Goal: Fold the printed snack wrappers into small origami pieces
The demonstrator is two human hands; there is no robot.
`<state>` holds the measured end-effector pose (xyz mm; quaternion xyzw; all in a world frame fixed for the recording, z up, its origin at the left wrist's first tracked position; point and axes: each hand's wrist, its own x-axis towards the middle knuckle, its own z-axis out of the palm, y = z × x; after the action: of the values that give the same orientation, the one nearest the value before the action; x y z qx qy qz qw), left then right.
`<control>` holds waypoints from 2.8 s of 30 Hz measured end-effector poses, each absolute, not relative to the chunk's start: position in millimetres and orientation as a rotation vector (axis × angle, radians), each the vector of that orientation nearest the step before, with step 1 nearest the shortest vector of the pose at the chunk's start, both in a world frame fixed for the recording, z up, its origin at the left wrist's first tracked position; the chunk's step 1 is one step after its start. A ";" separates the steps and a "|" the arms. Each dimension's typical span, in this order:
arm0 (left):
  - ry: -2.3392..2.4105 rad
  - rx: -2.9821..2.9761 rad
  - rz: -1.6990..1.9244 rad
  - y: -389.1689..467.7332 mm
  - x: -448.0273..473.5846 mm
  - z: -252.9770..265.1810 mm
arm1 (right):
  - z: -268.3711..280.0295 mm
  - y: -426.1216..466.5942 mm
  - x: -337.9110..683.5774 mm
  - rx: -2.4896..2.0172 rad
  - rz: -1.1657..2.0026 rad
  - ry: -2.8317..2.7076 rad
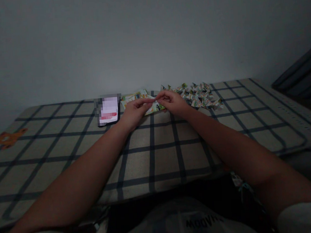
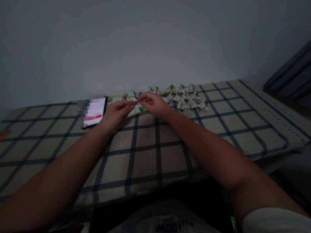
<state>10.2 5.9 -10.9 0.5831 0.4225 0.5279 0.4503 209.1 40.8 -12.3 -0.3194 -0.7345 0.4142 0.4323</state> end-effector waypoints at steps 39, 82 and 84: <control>1.139 1.594 1.235 -1.1 7.9 -2.1 | -8.9 41.8 210.1 -0.908 0.954 -1.728; 0.943 1.367 1.209 7.6 15.3 -15.3 | -9.2 37.7 207.6 -0.868 1.144 -1.787; 1.016 1.485 1.238 7.3 13.9 -14.3 | -8.6 37.0 207.2 -0.913 1.090 -1.822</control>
<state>13.9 7.3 -14.3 0.6036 0.4131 0.5029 0.4606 207.2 37.0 -8.6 -0.3614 -0.7214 0.4314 0.4035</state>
